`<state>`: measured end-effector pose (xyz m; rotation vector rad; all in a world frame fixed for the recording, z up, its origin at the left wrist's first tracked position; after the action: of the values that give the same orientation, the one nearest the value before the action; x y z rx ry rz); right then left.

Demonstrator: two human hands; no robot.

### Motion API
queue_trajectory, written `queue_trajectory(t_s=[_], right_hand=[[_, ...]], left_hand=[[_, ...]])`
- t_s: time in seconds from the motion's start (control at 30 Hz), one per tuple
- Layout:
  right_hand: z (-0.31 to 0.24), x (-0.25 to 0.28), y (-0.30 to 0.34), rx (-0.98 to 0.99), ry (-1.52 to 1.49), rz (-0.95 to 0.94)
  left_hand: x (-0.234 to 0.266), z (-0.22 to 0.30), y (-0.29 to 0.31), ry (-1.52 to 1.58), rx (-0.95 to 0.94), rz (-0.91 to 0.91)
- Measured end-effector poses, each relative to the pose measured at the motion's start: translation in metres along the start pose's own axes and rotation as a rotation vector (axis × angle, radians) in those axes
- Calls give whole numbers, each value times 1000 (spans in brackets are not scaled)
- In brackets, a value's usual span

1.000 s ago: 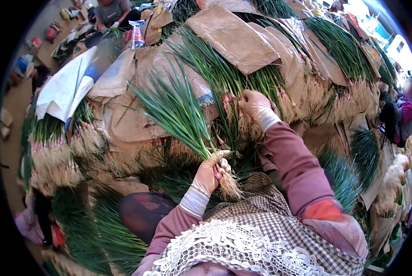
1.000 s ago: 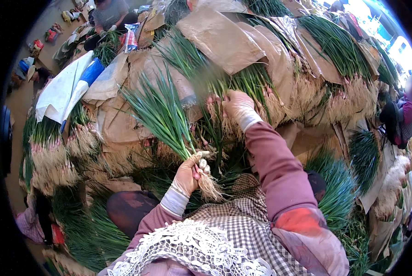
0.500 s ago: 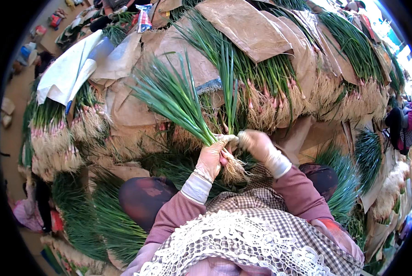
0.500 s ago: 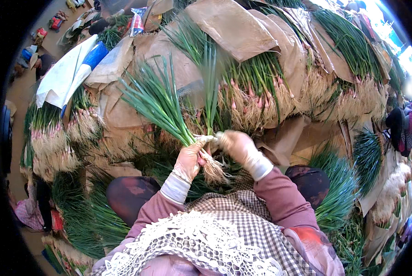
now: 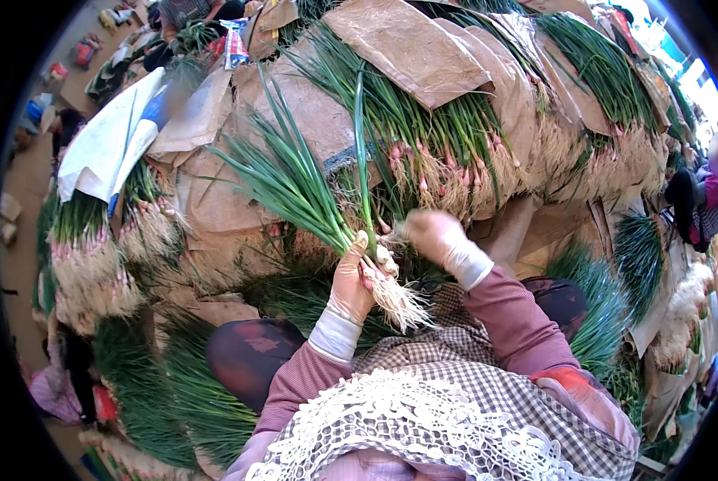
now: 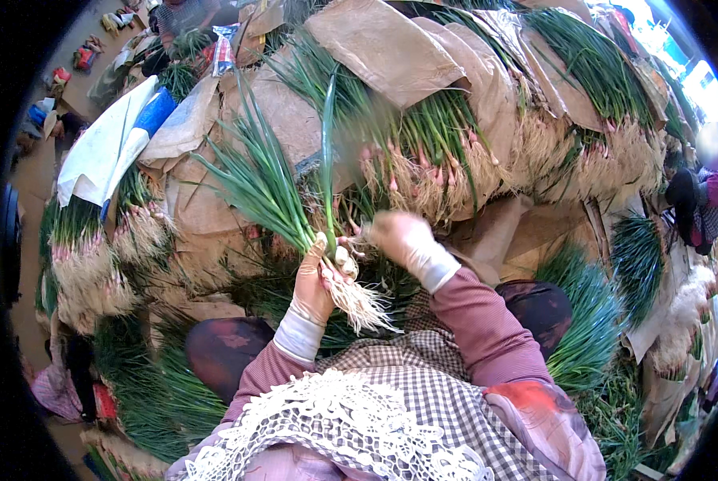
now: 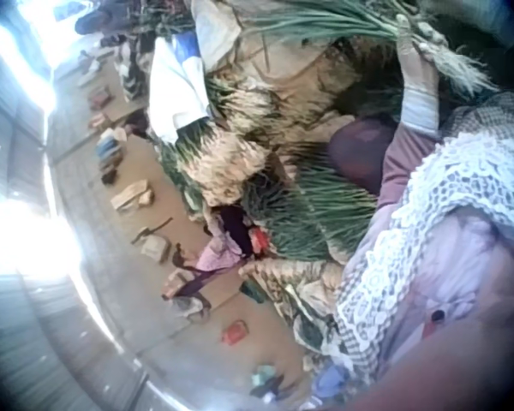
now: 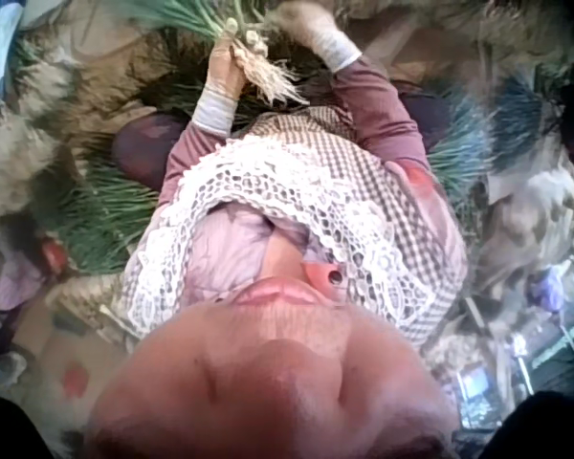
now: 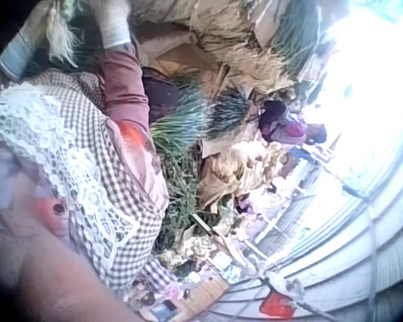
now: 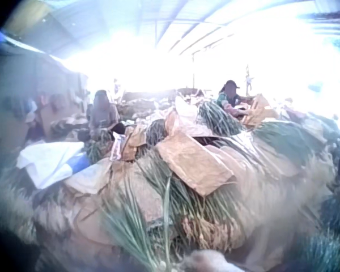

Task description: The person sorts and cleans bundles of green onions, removing loose skins by hand and placing them onto stacks, before covering the piles with paper sheets.

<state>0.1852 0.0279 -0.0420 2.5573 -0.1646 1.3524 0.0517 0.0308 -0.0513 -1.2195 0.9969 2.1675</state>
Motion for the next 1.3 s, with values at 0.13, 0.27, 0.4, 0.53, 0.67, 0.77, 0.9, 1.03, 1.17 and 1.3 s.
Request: queue_trajectory(t_s=[0.13, 0.27, 0.4, 0.53, 0.67, 0.77, 0.9, 1.03, 1.17, 1.3], right_hand=[[16, 65, -41, -188, 35, 326], [29, 87, -49, -70, -63, 504], [54, 103, -73, -435, 253, 291], [71, 83, -86, -358, 305, 102], [59, 93, -78, -148, -933, 73], [44, 83, -60, -193, -596, -30], [-7, 71, 1, 63, -267, 220], [-45, 5, 45, 350, 70, -144], [36, -8, 13, -151, -817, -35], [-9, -33, 13, -117, -1809, -497]], left_hand=[[-9, -11, 4, -77, 54, -199], [-56, 11, 30, -247, -56, -485], [-36, 26, 17, -185, -132, -260], [-17, -4, 4, -110, 89, -267], [-15, 10, 7, -112, 27, -178], [-15, 19, 4, -18, 14, -324], [0, 19, -4, -218, -46, 17], [30, -3, -10, -492, 56, 30], [13, -12, -7, -323, -40, 85], [2, -27, 3, -299, 127, -57]])
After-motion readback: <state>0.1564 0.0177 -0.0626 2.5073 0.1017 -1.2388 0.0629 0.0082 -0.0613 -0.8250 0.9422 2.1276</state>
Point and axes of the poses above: each hand's wrist, its own y-axis away from the middle knuckle, its own x-axis out of the back of the hand, z = x × y, the point moved 7 cm from there along -y, towards the middle knuckle, and after that the axes turned 1 degree about z, right-handed, at the moved point
